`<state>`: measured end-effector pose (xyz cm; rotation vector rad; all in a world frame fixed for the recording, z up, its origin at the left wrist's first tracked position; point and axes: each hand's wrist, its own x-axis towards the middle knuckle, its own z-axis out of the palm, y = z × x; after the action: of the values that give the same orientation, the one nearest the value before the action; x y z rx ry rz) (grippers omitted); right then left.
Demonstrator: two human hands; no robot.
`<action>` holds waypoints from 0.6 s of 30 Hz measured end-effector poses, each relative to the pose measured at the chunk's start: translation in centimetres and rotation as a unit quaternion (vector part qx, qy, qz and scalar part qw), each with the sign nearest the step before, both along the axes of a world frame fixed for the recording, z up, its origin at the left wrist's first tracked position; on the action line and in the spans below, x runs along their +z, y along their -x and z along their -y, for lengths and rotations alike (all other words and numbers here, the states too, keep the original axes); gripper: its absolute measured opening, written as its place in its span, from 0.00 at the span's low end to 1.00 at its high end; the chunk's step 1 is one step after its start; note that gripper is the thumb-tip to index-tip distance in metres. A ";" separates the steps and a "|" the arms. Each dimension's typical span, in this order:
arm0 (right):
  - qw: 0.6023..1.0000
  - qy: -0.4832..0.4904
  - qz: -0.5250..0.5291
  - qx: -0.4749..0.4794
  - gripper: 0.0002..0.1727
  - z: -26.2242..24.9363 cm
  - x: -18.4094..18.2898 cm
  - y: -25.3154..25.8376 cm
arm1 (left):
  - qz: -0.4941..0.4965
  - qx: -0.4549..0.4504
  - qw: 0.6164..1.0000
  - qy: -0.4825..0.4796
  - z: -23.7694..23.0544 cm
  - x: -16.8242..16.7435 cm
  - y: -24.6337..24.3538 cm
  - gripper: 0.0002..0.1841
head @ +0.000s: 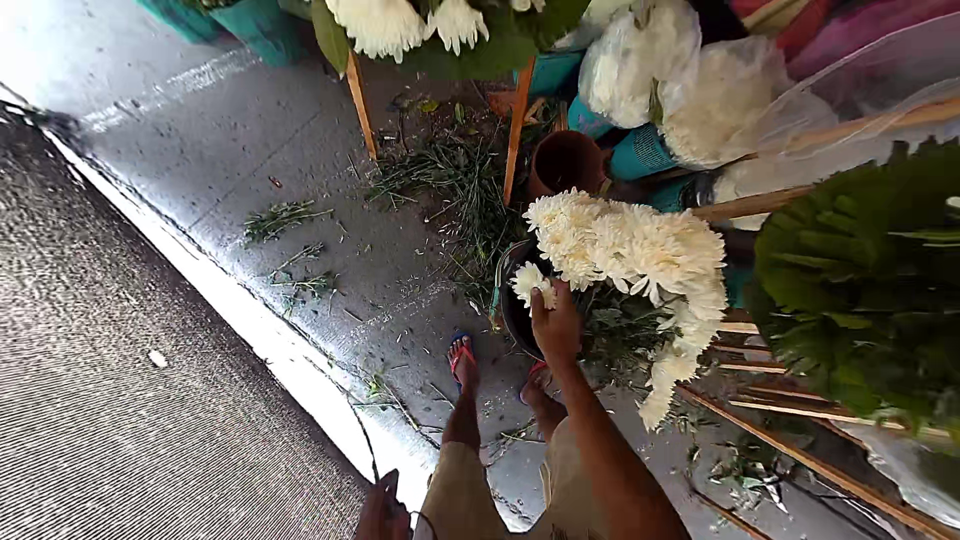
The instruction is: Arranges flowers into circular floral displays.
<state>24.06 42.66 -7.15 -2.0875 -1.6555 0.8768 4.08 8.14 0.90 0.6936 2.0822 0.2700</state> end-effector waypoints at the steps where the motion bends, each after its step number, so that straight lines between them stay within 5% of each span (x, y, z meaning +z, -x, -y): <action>1: 0.998 -0.027 -0.054 -0.017 0.25 0.2 2.7 -0.5 | -0.012 -0.013 0.999 -0.039 -2.7 0.6 0.1 0.25; 6: 0.947 0.019 -0.315 -0.056 0.20 -0.2 15.4 -3.7 | -0.060 -0.159 0.947 -0.274 -19.1 6.9 -2.2 0.21; 10: 0.900 0.087 -0.425 -0.051 0.15 -0.9 23.7 -3.3 | -0.058 -0.309 0.898 -0.309 -27.5 14.7 -4.4 0.22; 15: 0.922 0.102 -0.359 0.100 0.30 -1.1 35.6 -2.9 | -0.118 -0.241 0.879 -0.394 -26.6 20.2 -2.1 0.14; 18: 0.956 0.015 -0.260 0.137 0.26 1.2 36.2 -6.8 | -0.166 -0.143 0.943 -0.251 -20.6 14.5 3.0 0.19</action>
<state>30.82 41.48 29.06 -1.4739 -1.6488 1.4025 1.04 28.78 15.39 1.4192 2.2038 0.5597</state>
